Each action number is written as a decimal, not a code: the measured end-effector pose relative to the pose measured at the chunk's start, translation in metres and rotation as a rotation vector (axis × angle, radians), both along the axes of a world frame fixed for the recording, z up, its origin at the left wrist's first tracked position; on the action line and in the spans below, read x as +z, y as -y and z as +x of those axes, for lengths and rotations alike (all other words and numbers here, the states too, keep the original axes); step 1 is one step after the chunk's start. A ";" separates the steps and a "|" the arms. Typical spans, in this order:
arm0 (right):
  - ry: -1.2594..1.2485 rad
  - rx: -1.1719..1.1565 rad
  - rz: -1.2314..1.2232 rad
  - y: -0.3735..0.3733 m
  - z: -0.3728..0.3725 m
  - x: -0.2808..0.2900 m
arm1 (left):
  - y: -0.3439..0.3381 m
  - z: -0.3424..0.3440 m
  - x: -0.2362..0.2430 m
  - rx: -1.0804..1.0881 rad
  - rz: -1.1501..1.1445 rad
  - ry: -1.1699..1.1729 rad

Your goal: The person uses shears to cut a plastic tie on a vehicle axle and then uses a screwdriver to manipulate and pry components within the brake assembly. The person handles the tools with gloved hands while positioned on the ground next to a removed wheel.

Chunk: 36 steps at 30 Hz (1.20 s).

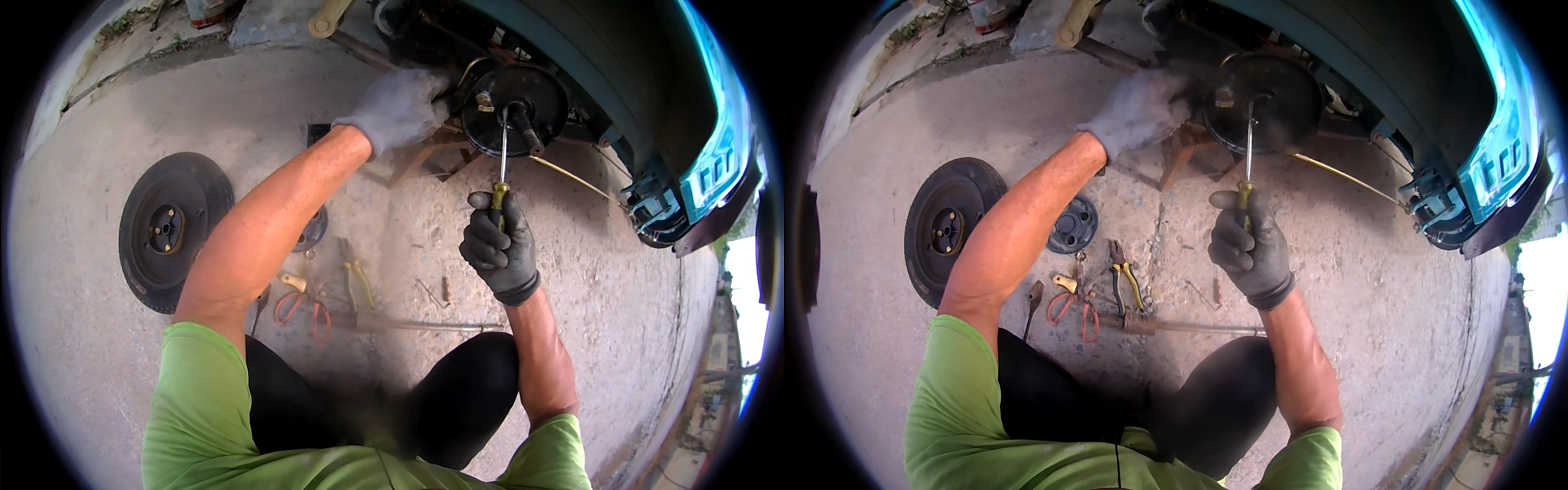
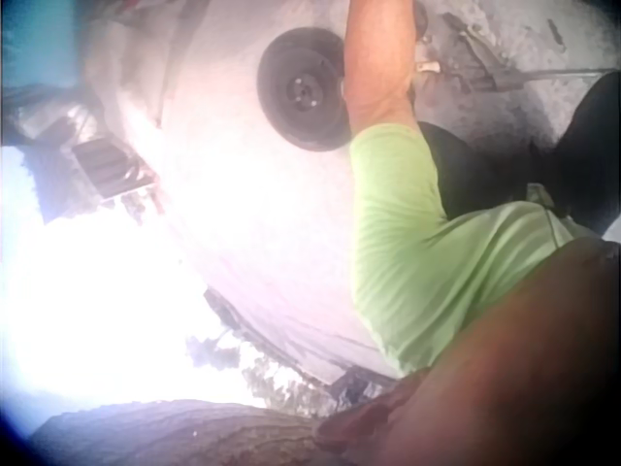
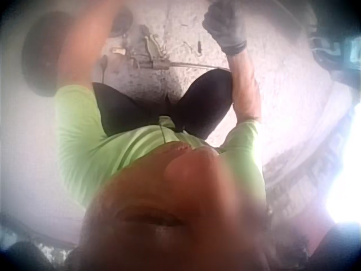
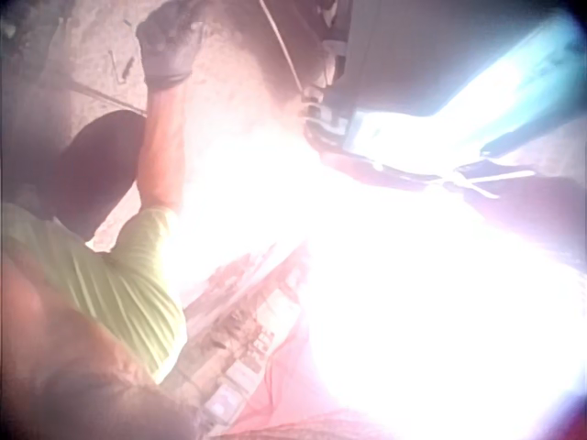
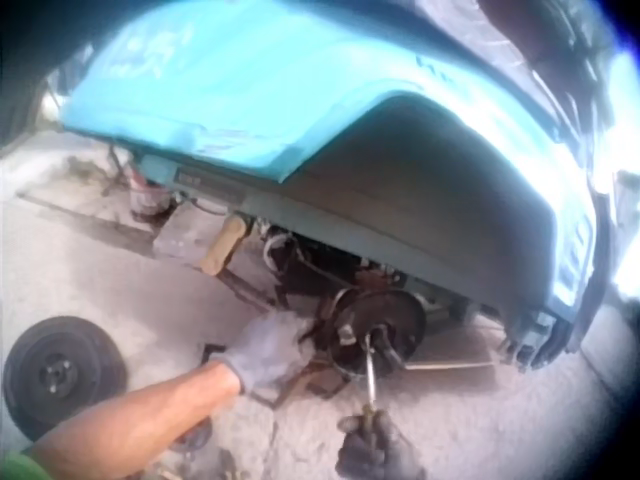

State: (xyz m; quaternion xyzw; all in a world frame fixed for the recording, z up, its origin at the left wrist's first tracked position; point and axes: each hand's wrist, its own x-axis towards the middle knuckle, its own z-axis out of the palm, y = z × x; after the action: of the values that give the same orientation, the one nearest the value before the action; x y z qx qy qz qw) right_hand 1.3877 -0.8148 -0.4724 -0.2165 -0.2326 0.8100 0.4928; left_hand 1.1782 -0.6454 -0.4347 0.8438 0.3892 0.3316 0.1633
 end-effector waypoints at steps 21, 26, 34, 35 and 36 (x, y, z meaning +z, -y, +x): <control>0.090 -0.269 -0.121 0.005 -0.061 0.023 | 0.000 0.001 -0.003 0.026 -0.021 0.025; -0.231 0.027 -0.038 -0.005 -0.030 0.002 | -0.002 0.001 -0.006 0.031 0.022 -0.010; -0.263 0.131 0.075 -0.019 -0.012 -0.020 | -0.007 0.003 -0.009 0.023 0.053 -0.089; -0.152 0.085 0.095 -0.022 -0.008 -0.025 | -0.007 0.002 -0.008 0.019 0.066 -0.078; -0.040 0.037 0.113 -0.024 -0.006 -0.029 | -0.007 0.000 -0.009 0.013 0.078 -0.066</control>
State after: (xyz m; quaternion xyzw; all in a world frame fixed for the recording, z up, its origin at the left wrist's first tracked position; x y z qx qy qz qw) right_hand 1.3820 -0.7904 -0.5014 -0.1678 -0.2722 0.8086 0.4939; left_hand 1.1786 -0.6385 -0.4435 0.8574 0.3865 0.3196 0.1151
